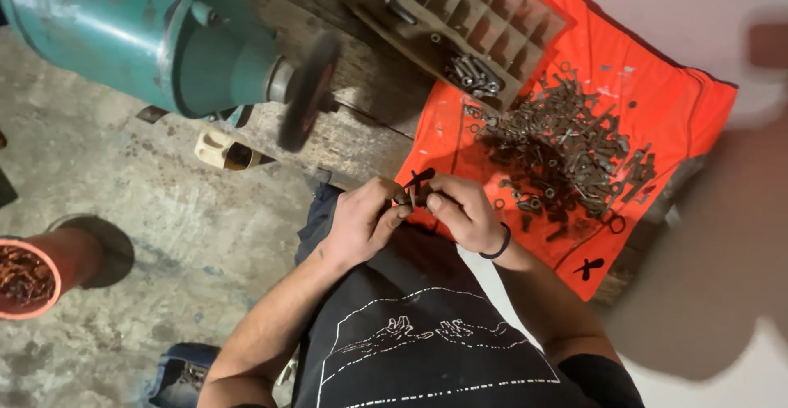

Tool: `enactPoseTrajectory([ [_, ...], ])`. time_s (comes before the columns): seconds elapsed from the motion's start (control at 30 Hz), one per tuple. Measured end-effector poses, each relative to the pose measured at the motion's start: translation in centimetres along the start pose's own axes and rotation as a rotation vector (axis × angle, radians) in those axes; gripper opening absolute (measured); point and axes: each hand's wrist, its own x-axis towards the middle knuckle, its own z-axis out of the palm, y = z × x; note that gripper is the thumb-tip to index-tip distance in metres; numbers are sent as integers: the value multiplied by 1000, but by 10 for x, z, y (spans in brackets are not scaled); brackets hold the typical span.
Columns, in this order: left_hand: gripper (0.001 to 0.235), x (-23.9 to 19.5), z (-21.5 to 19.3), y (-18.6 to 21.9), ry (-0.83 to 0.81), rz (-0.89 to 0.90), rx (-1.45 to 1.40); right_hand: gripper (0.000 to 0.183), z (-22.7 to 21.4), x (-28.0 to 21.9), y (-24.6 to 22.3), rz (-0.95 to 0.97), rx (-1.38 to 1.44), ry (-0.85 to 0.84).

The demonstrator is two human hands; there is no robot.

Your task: Cleaning rust off bolts and nuts using a bench grinder with a wire wheel and sorting them on a workbench.

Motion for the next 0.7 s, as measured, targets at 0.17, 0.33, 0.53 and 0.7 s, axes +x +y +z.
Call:
enactPoseTrajectory([
  [0.17,15,-21,-16,-7,69,-91,-69,17,18,17,-5,-13,-164,-104],
  [0.33,23,-36,-33,-8,172,-262,-164,16,41,36,-6,-149,-256,-130],
  [0.53,22,-40,-52,-2,212,-141,-142,20,49,53,-4,-176,-248,-141],
  [0.7,23,-47,-57,-7,187,-108,-106,18,57,55,3,-137,-320,-244],
])
